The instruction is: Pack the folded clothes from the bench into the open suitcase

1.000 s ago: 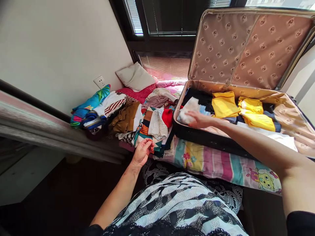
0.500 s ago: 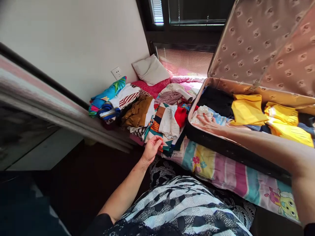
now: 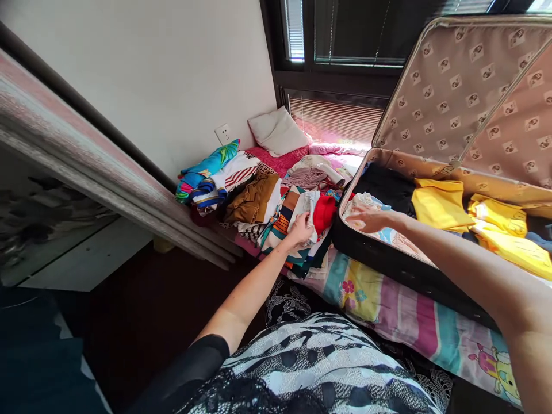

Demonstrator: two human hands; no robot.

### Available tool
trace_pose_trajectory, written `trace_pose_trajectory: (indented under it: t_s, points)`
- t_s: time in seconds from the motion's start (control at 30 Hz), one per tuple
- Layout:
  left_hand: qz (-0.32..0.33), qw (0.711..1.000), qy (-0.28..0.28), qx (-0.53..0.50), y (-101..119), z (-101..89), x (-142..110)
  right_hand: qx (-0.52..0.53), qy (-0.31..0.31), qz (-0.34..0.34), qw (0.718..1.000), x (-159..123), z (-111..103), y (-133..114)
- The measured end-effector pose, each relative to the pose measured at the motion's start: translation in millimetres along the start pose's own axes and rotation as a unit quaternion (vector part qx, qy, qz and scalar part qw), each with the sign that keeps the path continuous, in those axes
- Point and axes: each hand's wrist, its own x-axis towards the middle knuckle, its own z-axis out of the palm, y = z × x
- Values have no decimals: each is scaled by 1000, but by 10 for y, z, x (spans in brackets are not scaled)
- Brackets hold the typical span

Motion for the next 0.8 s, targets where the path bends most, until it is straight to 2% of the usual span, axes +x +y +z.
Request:
trace_pose_trajectory:
  t_s: [0.1, 0.17, 0.23, 0.33, 0.43, 0.53, 0.67, 0.73, 0.8]
  points:
    - [-35, 993, 33, -104, -210, -157, 23, -23, -46, -9, 999, 126, -322, -212]
    - [-81, 987, 95, -99, -275, -264, 32, -48, -60, 6, 997, 241, -462, -420]
    - [-119, 983, 132, -51, -257, -329, 56, -91, -75, 11, 993, 358, -494, -680]
    - [-144, 985, 90, 9, -144, -344, 123, -178, -108, -7, 978, 477, -396, -1079]
    - [-153, 988, 39, 3, -49, -327, 198, -260, -108, -28, 959, 500, -294, -1378]
    - [-131, 981, 38, -136, -25, -323, 229, -298, -99, -34, 949, 456, -261, -1562]
    - [-108, 924, 21, -367, -100, -330, 143, -276, -93, -42, 956, 323, -151, -1692]
    - [-115, 901, 12, -418, -190, -341, 54, -250, -78, -52, 964, 218, 2, -1713]
    - [-108, 918, 47, -378, -301, -361, -47, -216, -79, -55, 972, 98, 225, -1703]
